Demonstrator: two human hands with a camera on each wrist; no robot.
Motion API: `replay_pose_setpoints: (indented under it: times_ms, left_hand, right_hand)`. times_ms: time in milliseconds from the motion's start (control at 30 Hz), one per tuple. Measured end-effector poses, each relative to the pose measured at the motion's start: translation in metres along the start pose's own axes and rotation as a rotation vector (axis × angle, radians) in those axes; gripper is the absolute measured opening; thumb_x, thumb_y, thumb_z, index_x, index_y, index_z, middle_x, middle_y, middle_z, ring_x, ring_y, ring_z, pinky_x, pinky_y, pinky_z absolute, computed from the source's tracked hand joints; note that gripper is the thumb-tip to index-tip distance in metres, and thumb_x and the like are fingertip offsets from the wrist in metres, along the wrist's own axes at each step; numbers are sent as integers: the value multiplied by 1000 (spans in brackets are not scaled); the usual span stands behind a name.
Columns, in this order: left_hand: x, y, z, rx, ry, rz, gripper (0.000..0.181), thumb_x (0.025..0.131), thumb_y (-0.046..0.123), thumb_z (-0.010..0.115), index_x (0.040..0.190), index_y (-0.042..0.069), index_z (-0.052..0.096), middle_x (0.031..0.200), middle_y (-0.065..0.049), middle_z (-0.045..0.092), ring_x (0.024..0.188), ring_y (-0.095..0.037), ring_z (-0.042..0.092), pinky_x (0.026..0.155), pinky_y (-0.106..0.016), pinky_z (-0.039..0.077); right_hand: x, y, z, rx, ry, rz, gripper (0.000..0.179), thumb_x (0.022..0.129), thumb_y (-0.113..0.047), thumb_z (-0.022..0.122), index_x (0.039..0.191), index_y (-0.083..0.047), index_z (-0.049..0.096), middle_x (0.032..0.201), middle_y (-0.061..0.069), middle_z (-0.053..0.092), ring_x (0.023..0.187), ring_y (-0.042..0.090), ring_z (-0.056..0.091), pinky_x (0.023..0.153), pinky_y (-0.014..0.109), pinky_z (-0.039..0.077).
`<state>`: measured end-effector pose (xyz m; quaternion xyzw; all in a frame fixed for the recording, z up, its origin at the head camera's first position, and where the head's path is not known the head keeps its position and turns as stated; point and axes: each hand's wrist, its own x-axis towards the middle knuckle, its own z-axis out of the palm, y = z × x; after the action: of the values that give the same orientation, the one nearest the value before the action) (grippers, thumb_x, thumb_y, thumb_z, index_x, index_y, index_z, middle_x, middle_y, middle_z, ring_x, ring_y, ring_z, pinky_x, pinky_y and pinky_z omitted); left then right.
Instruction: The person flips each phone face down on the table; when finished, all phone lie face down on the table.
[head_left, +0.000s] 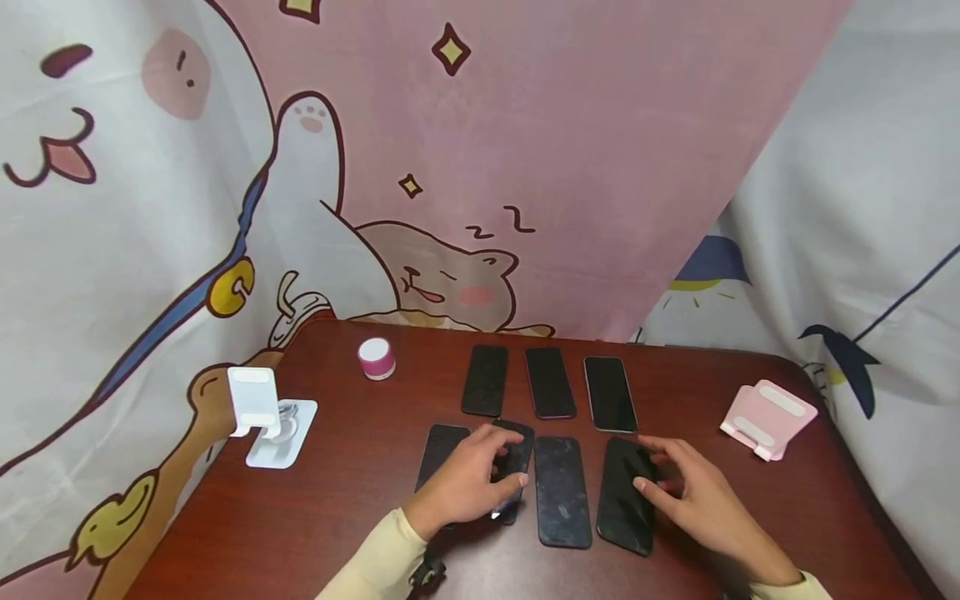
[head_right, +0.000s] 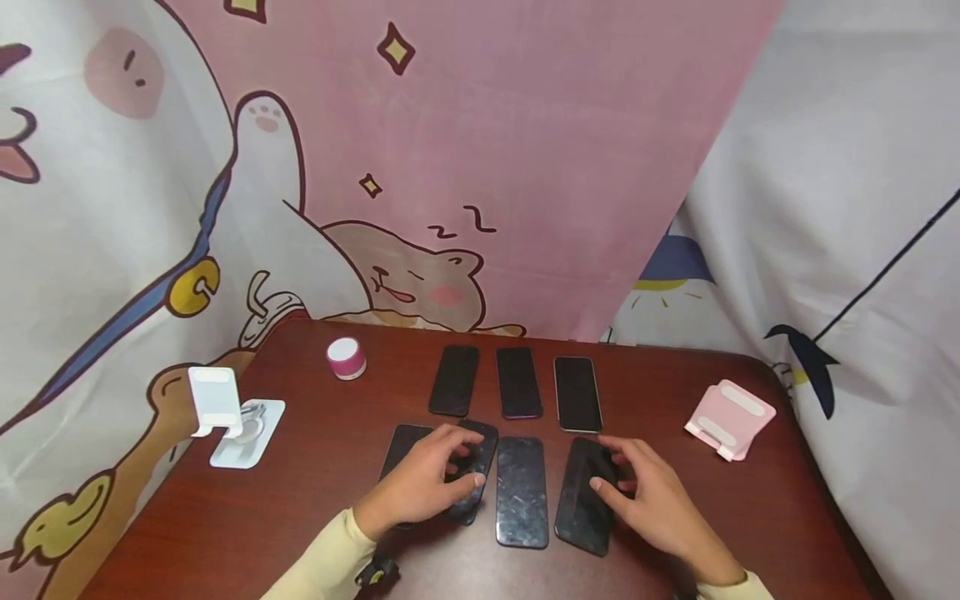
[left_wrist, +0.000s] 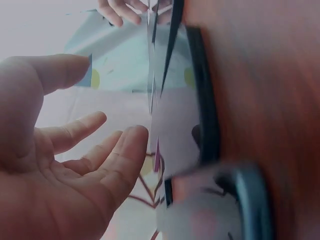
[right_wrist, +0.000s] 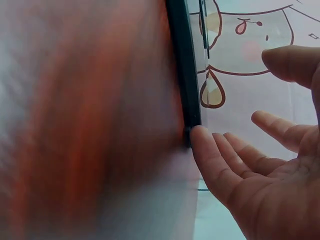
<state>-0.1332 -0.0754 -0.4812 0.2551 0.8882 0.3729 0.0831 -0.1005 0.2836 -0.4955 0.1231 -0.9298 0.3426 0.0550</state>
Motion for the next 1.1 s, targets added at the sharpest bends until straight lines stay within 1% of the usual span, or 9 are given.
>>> replay_pose_setpoints:
  times_ms: [133,300,400,533,667,833,933,1033,1100]
  left_hand:
    - [4,7,11,-73,-31,11,52,102,38,72,146,13,60,137,-7,61,117,-17,66,89,-23,58]
    - [10,16,24,-165,-75,1,49,101,34,72,144,12,62,136,-9,61,115,-15,67,86,-19,57]
    - [15,20,34,-201,-92,-7,48,101,32,73,143,11,62,135,-8,62,116,-13,67,86,-17,57]
    - [22,25,45,-263,-107,-11,47,100,30,75,141,11,64,135,-6,62,117,-12,68,84,-16,57]
    - [27,30,54,-332,-137,-27,46,99,29,75,141,13,64,137,-3,62,111,-9,70,82,-17,57]
    - [35,35,64,-398,-162,-39,47,100,28,75,143,14,64,139,-2,64,116,-9,70,85,-18,57]
    - [38,40,71,-420,-166,-42,46,99,26,76,142,14,64,137,-3,68,113,-6,71,85,-17,56]
    - [42,47,76,-411,-167,-44,46,98,24,77,142,14,65,135,-3,70,109,-5,72,85,-16,56]
    - [44,50,79,-375,-165,-35,47,98,25,77,141,14,65,135,-2,71,111,-3,71,84,-14,55]
  right_hand:
    - [-5,1,2,54,-8,55,58,94,-27,83,144,-10,59,136,14,63,118,34,63,77,26,63]
    - [-11,3,5,138,-9,114,59,94,-25,83,144,-6,57,139,16,60,125,37,60,80,26,63]
    - [-15,5,6,176,-16,143,60,93,-23,83,143,-4,56,140,18,59,125,34,61,81,23,62]
    - [-17,6,5,164,-29,187,60,93,-23,83,143,-3,56,139,19,62,117,25,66,81,20,61]
    - [-19,5,2,145,-78,260,63,95,-30,81,145,-4,54,142,20,62,116,26,68,81,21,59]
    - [-19,4,1,181,-100,317,64,96,-31,80,146,-2,52,147,22,59,114,18,69,81,20,57]
    - [-19,3,1,239,-107,354,66,96,-28,80,148,-1,50,148,24,57,109,10,68,78,23,60]
    - [-18,3,2,329,-122,391,68,96,-23,80,150,1,46,149,27,53,110,11,67,77,27,63]
    - [-17,2,2,386,-133,409,70,97,-20,79,152,3,42,150,29,51,113,16,67,77,31,65]
